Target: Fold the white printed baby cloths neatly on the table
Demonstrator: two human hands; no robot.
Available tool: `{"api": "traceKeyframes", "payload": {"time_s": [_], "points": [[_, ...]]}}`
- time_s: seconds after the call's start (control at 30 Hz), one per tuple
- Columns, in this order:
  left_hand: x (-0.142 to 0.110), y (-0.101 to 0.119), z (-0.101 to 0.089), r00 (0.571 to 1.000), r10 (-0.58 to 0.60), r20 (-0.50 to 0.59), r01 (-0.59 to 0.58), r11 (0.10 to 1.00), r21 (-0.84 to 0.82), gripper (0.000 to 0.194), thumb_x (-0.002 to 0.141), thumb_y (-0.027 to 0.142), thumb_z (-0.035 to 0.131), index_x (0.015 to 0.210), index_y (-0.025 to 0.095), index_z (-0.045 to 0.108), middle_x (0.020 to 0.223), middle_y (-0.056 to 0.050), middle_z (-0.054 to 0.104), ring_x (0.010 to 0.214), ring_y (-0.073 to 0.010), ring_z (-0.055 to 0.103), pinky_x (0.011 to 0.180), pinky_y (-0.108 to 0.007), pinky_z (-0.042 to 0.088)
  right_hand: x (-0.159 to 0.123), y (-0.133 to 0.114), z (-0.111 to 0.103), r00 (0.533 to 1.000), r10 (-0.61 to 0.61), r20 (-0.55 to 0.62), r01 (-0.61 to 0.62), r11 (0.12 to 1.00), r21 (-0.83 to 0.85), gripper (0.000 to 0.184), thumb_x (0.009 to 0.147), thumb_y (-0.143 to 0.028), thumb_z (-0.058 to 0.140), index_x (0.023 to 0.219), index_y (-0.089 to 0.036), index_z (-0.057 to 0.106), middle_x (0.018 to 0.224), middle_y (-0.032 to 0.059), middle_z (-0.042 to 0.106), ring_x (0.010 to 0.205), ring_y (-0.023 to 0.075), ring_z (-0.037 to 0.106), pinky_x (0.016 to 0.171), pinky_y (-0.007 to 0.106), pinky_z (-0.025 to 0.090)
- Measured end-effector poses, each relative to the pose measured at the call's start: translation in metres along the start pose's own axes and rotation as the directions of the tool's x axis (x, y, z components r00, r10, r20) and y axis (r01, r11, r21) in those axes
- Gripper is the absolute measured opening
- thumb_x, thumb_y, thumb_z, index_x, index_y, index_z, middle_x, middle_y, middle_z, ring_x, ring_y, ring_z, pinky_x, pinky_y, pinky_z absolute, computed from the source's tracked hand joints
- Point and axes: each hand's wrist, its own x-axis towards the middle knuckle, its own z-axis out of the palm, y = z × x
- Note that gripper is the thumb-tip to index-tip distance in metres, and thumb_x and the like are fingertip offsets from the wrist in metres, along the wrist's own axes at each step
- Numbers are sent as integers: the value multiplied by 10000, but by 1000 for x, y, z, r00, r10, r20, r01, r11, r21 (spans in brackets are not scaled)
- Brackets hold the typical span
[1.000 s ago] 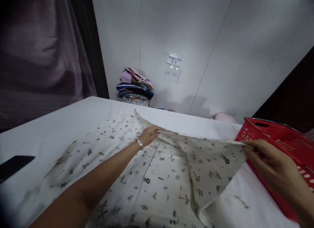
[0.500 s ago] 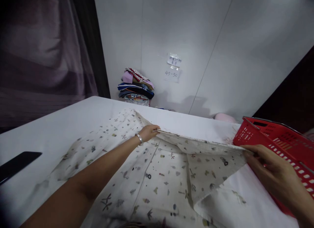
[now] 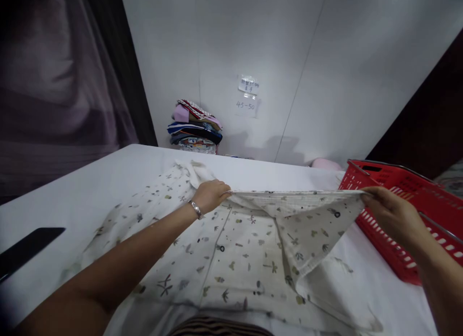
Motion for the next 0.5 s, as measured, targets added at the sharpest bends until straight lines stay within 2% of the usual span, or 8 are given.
{"api": "traceKeyframes", "payload": {"time_s": [0.1,0.23,0.33,0.4,0.5], "points": [[-6,9,-9,998,36,-44,-35,999,23,180,848,296,547,738,186,638,777,-46,618,828,-204,548,658,-303,391,-8,-20,-10,987,158,-5,-156,982,105,345,629,-515,582,778,-205,599,770,96,645,707,193,583,675,337,457],[-18,17,-15,970,171,-171,-183,982,-56,118,809,256,596,716,185,617,945,-57,606,974,-217,518,812,-351,396,-21,-37,-25,958,230,-172,-226,973,46,241,723,-414,562,809,-195,615,795,97,634,737,177,564,675,337,440],[-26,17,-12,964,226,-141,-244,961,-128,84,842,193,524,818,192,605,869,-27,628,884,-173,557,905,-381,367,-30,-33,-32,944,225,-243,-217,974,59,232,762,-340,542,910,-180,621,821,89,625,729,148,552,675,317,426],[-31,16,-6,970,218,-112,-233,962,-143,128,848,150,480,884,194,595,805,-11,639,820,-158,577,938,-403,352,-33,-25,-33,942,226,-247,-209,974,91,247,756,-315,543,949,-180,617,818,73,616,706,130,546,667,302,424],[-36,14,6,971,204,-120,-221,964,-146,176,836,118,457,936,190,582,830,-20,653,841,-162,593,982,-427,330,-35,-9,-30,948,220,-230,-183,968,170,276,700,-359,577,914,-190,620,771,47,604,649,125,539,620,285,442]]}}
